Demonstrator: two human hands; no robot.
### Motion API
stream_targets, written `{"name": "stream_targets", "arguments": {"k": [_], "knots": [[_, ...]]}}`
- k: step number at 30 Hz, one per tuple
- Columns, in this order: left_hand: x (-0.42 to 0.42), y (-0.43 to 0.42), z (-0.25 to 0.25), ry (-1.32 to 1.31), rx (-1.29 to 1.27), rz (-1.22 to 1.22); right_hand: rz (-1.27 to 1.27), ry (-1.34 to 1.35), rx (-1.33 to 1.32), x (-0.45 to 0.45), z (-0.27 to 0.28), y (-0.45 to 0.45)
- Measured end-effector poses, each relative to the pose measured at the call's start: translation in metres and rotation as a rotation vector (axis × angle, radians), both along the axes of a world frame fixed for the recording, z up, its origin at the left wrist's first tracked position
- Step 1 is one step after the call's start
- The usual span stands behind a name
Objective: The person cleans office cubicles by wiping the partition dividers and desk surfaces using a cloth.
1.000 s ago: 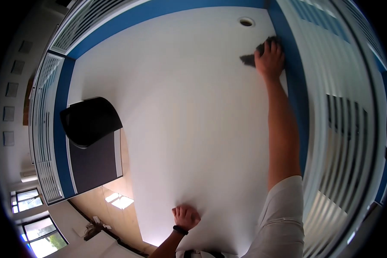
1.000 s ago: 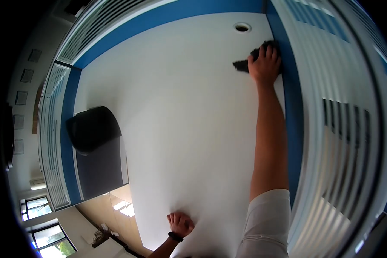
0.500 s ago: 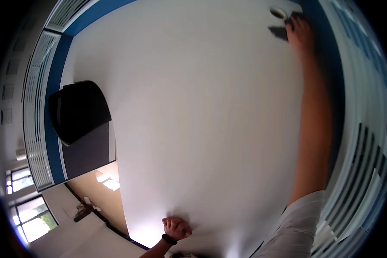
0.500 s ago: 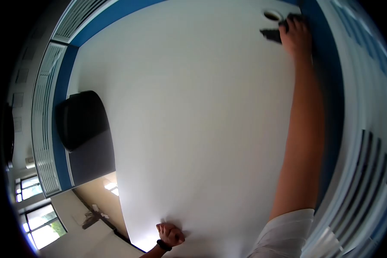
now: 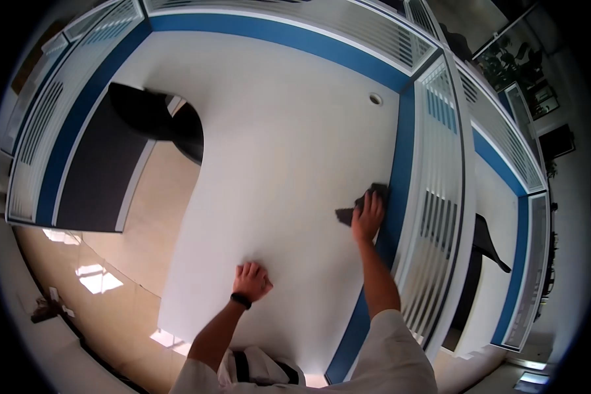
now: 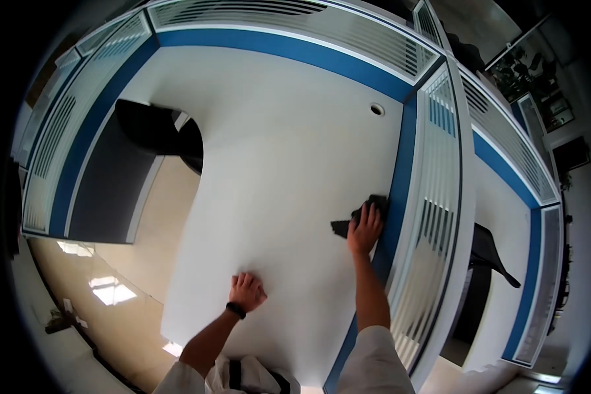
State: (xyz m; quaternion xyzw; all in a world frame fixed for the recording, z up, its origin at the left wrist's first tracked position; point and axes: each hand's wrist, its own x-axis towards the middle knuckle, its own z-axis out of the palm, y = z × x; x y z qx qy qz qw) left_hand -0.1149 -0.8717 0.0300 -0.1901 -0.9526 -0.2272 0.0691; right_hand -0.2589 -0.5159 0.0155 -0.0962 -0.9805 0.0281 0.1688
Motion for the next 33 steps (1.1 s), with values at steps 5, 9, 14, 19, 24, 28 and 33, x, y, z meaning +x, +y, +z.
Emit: {"name": "stream_targets", "arguments": {"k": [5,9,14,19,24,28,33], "knots": [[-0.008,0.006,-0.004,0.014,0.056,-0.009,-0.036,-0.04,-0.037,0.134,0.009,-0.081],[-0.013,0.007,-0.006,0.051,0.061,-0.016,-0.103,-0.11,-0.131,0.223,0.017,-0.154],[-0.022,-0.001,-0.001,-0.043,0.074,-0.096,-0.26,-0.088,-0.197,0.3,0.022,-0.235],[0.006,-0.086,-0.006,-0.249,0.086,-0.552,-0.372,-0.142,-0.311,0.357,0.022,-0.318],[0.043,-0.239,-0.001,-0.232,0.055,-0.671,-0.426,-0.205,-0.31,0.359,0.023,-0.412],[0.059,-0.331,0.0,-0.294,0.036,-0.668,-0.474,-0.275,-0.292,0.34,0.016,-0.473],[0.028,-0.414,-0.017,-0.711,-0.104,-0.549,-0.386,-0.271,-0.353,0.321,0.017,-0.525]]}}
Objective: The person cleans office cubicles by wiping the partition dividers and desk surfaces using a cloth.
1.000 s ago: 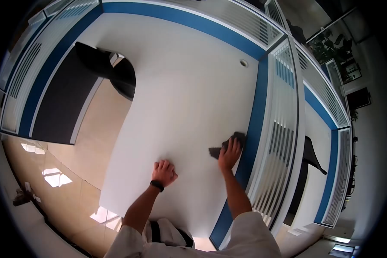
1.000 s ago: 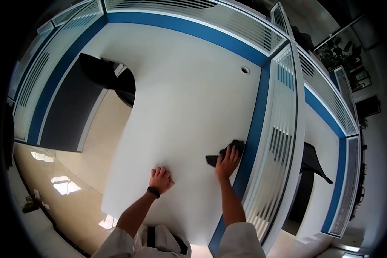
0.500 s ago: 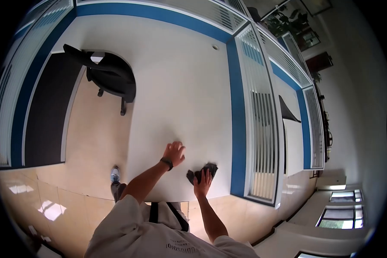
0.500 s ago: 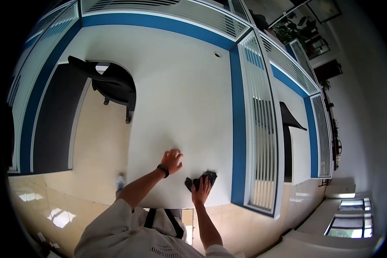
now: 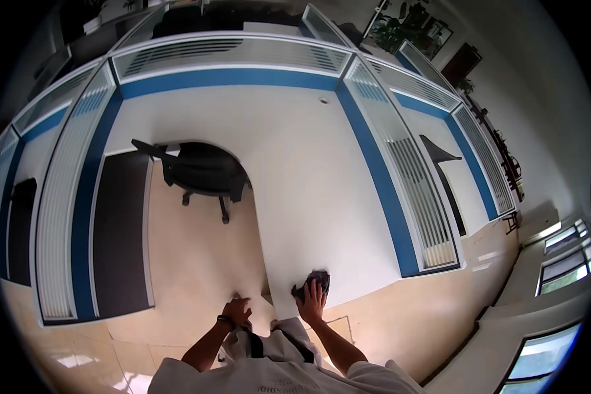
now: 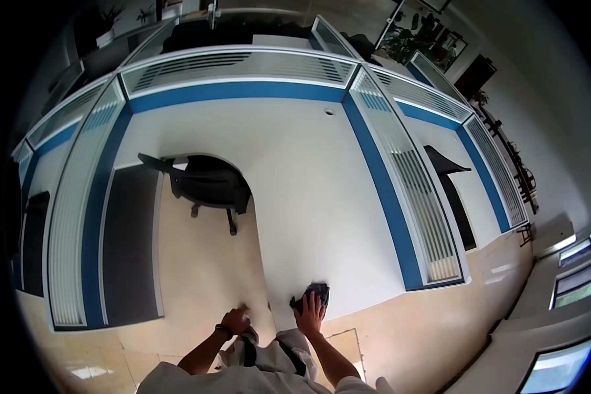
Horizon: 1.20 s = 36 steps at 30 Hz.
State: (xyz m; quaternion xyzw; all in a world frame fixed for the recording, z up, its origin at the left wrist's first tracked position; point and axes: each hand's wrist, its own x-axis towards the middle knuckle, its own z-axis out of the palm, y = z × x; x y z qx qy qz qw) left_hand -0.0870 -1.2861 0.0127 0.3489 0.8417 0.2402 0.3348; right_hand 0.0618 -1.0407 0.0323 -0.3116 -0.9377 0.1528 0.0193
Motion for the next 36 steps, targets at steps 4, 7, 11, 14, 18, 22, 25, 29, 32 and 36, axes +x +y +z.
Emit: {"name": "stream_targets", "arguments": {"k": [4,7,11,14,18,22,25,29,32,36], "knots": [[-0.009,-0.08,-0.056,-0.16,-0.267,0.076,0.203,0.016,-0.007,-0.012,0.002,-0.02],[0.016,-0.197,-0.219,-0.074,-0.171,-0.035,0.176,0.079,-0.049,-0.012,0.007,-0.02],[0.055,-0.228,-0.155,-0.26,-0.378,-0.12,0.145,0.149,-0.076,-0.012,0.004,-0.019],[0.047,-0.205,-0.107,-0.252,-0.512,-0.166,0.097,0.172,-0.1,-0.012,0.002,-0.024],[0.013,-0.17,-0.056,-0.151,-0.602,-0.261,0.056,0.167,-0.139,-0.014,0.005,-0.025],[-0.064,-0.155,-0.082,-0.078,-0.164,-0.013,0.004,0.16,-0.2,-0.014,0.008,-0.028],[-0.129,-0.085,-0.006,0.008,0.171,0.234,-0.08,0.198,-0.147,-0.017,0.017,-0.034],[-0.236,-0.024,0.046,0.289,0.479,0.085,-0.273,0.083,-0.076,-0.041,0.012,-0.054],[-0.294,0.008,0.106,0.404,0.587,0.052,-0.482,0.015,-0.053,-0.071,0.004,-0.07],[-0.356,0.033,0.159,0.544,0.748,0.067,-0.642,-0.045,-0.059,-0.111,-0.012,-0.077]]}}
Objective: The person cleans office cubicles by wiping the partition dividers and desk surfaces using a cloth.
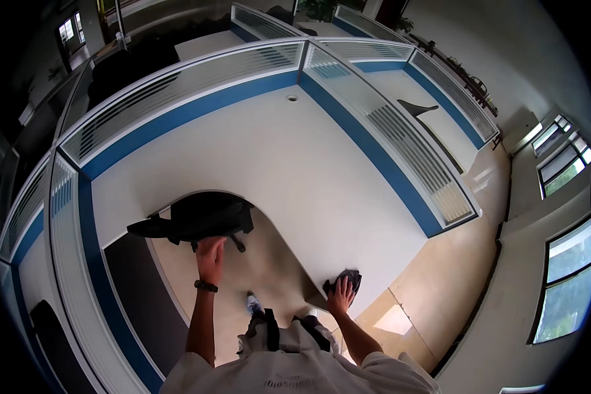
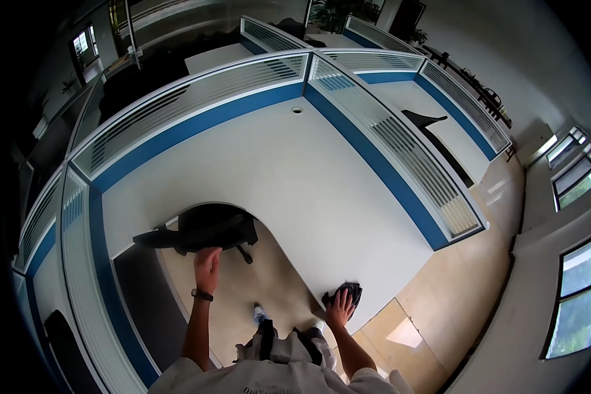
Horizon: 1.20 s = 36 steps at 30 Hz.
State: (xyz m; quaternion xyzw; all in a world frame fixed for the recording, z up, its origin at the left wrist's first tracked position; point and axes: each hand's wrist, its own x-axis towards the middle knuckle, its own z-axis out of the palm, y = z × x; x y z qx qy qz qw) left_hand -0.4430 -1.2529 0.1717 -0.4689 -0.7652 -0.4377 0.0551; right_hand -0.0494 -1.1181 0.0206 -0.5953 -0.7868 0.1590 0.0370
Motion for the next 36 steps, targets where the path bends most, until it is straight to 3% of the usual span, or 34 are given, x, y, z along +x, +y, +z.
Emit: {"name": "stream_targets", "arguments": {"k": [5,7,9,11,16,21,34,36], "knots": [[-0.05,0.008,-0.014,0.027,-0.034,0.112,0.093,-0.023,-0.011,-0.045,-0.004,-0.018],[-0.062,0.009,-0.035,0.187,-0.223,0.235,0.098,-0.015,-0.029,-0.058,-0.001,-0.02],[-0.07,0.012,-0.033,0.249,-0.318,0.215,0.11,-0.058,0.018,-0.071,0.0,-0.024],[-0.072,0.017,-0.026,0.097,-0.526,0.177,0.139,-0.097,0.095,-0.077,-0.006,-0.02],[-0.106,0.024,-0.034,0.061,-0.675,-0.021,0.197,-0.135,0.167,-0.103,0.0,0.007],[-0.115,0.03,-0.027,0.042,-0.711,-0.169,0.182,-0.098,0.263,-0.148,0.003,0.075],[-0.092,0.035,-0.007,-0.033,-0.87,-0.128,-0.009,-0.046,0.271,-0.262,0.02,0.308],[-0.094,0.029,-0.015,-0.014,-0.791,-0.151,-0.035,-0.051,0.288,-0.276,0.018,0.347]]}}
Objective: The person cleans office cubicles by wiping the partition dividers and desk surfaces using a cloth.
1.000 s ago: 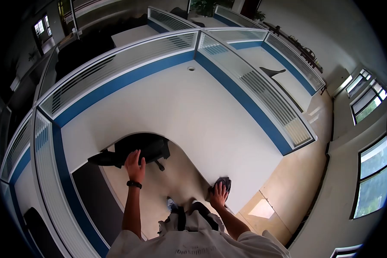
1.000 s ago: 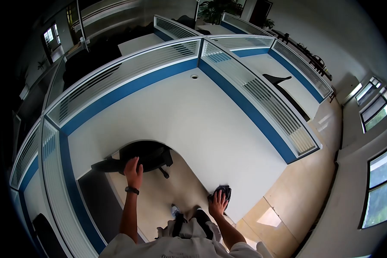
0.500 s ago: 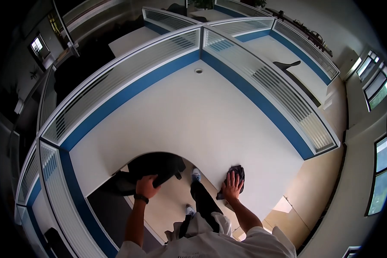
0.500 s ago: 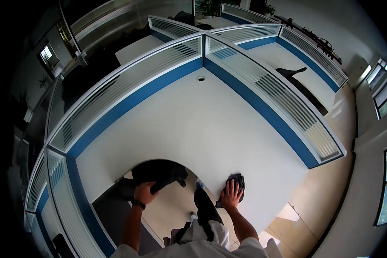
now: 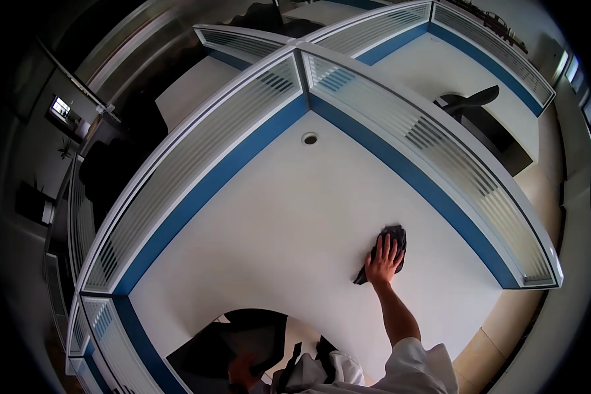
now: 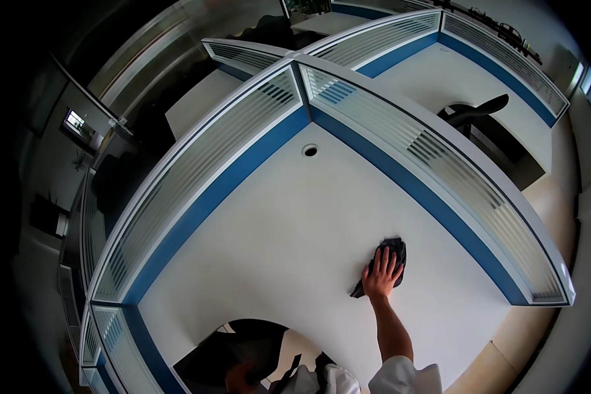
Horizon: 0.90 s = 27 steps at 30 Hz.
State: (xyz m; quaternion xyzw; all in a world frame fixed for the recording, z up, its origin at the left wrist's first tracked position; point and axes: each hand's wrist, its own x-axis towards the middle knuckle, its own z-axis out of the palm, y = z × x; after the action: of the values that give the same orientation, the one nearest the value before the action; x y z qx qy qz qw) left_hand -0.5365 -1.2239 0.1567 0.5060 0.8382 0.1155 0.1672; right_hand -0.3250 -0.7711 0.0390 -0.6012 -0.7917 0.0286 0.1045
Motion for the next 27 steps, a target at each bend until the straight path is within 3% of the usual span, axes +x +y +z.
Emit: {"name": "stream_targets", "arguments": {"k": [3,4,12,14,17,20,25,27], "knots": [[0.013,0.01,0.016,-0.022,-0.016,0.033,-0.049,0.008,0.03,-0.019,-0.002,0.056],[0.007,-0.013,-0.005,-0.072,-0.07,0.023,-0.067,0.003,0.046,-0.025,-0.003,0.074],[0.009,0.021,0.044,-0.161,-0.061,0.138,-0.225,-0.049,0.129,-0.049,-0.013,0.186],[0.002,0.004,0.045,-0.122,-0.105,-0.025,-0.229,-0.08,0.125,-0.051,-0.013,0.193],[0.001,-0.006,0.05,-0.151,-0.141,-0.017,-0.19,-0.117,0.177,-0.047,-0.024,0.186],[0.007,-0.029,0.02,-0.077,-0.043,0.003,-0.091,-0.139,0.178,-0.044,-0.028,0.152],[0.004,-0.041,-0.012,-0.108,0.037,0.048,0.07,-0.09,0.195,-0.045,-0.036,0.038],[0.006,-0.034,-0.01,-0.094,-0.057,0.097,0.098,-0.073,0.185,-0.044,-0.037,-0.008]]}}
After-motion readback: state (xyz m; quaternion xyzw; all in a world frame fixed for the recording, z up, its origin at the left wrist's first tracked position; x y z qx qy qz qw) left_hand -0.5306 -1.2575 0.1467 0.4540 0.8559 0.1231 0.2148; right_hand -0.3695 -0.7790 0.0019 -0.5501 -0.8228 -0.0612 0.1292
